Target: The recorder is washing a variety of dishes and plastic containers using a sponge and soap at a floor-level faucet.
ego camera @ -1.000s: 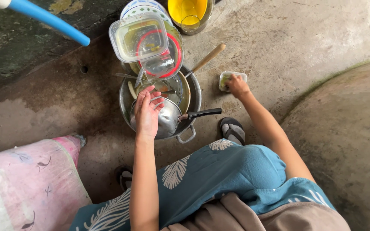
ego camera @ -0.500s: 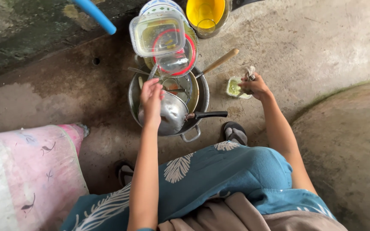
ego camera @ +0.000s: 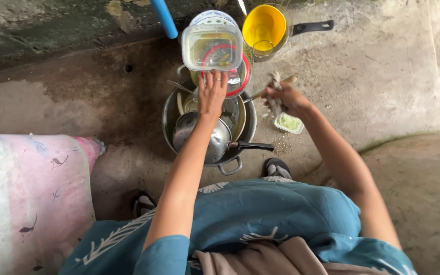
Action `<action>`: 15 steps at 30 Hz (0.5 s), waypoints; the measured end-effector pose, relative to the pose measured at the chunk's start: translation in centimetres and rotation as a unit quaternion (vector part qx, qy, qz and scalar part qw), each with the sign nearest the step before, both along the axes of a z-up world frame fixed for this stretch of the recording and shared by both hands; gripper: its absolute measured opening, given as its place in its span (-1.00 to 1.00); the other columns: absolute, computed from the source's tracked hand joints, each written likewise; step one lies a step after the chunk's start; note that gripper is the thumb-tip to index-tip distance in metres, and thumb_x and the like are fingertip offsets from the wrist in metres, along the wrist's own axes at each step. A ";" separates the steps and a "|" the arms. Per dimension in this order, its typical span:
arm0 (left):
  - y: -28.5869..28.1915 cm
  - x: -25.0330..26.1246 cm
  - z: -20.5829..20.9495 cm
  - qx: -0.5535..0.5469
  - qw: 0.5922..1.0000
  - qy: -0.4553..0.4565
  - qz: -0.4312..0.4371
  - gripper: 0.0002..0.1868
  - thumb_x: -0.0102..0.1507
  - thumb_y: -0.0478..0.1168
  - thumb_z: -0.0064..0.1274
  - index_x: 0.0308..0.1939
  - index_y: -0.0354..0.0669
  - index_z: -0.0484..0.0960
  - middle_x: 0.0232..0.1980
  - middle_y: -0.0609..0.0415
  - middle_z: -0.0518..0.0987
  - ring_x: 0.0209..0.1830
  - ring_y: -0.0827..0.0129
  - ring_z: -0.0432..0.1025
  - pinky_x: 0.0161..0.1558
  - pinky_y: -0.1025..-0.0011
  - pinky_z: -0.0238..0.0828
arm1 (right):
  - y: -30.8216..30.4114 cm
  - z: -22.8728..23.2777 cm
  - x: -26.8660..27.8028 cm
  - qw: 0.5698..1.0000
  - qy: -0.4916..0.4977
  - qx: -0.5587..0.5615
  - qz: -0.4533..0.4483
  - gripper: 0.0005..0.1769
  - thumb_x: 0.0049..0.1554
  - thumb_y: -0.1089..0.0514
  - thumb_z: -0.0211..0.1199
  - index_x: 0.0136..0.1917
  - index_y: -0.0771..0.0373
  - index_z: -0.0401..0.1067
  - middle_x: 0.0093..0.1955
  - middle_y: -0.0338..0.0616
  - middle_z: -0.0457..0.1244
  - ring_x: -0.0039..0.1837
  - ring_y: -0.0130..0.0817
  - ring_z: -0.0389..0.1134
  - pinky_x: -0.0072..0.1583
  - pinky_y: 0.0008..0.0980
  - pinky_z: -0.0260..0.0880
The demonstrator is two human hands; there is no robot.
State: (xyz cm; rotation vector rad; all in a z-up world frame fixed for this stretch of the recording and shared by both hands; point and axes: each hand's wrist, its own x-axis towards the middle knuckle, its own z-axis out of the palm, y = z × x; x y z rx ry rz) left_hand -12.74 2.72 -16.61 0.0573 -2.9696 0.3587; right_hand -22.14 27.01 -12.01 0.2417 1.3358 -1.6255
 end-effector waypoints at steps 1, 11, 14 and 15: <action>-0.1 -0.2 -1.1 -0.001 1.000 0.001 0.003 -0.32 0.14 -0.25 0.18 0.34 -0.15 0.33 0.28 -0.16 0.41 0.31 0.02 0.31 0.30 0.03 0.26 | -1.0 -2.0 -1.4 1.000 0.001 -0.001 0.003 -0.73 0.25 -0.04 0.06 -0.11 0.19 0.36 -0.23 -0.17 0.38 -0.28 -0.38 0.39 -0.23 -0.34 0.45; -0.8 -1.2 -3.9 -0.095 0.992 0.062 -0.058 -0.58 0.32 -0.22 -0.01 0.26 -0.24 0.45 0.12 -0.13 0.44 0.13 0.05 0.36 0.22 0.10 0.34 | -13.6 2.5 -7.7 0.756 0.462 0.361 0.291 -0.42 0.14 -0.26 0.34 -0.09 0.37 0.51 -0.27 0.07 0.35 -0.24 -0.08 0.41 -0.10 -0.12 0.46; -1.8 -1.0 -3.7 -0.117 0.984 0.087 -0.106 -0.59 0.32 -0.22 -0.03 0.23 -0.29 0.49 0.07 -0.11 0.46 0.10 0.07 0.36 0.22 0.11 0.37 | -13.6 -2.9 -10.4 0.657 0.615 0.348 0.262 -0.55 -0.10 -0.03 0.50 -0.12 0.35 0.49 -0.22 0.20 0.34 -0.18 0.16 0.42 -0.12 0.06 0.46; -2.3 -0.9 -3.4 -0.128 0.978 0.098 -0.131 -0.60 0.32 -0.22 -0.05 0.20 -0.31 0.50 0.06 -0.12 0.47 0.08 0.07 0.36 0.21 0.12 0.38 | -13.6 -4.9 -11.4 0.642 0.662 0.334 0.198 -0.60 -0.18 0.11 0.49 -0.15 0.40 0.48 -0.20 0.30 0.34 -0.15 0.26 0.43 -0.14 0.12 0.47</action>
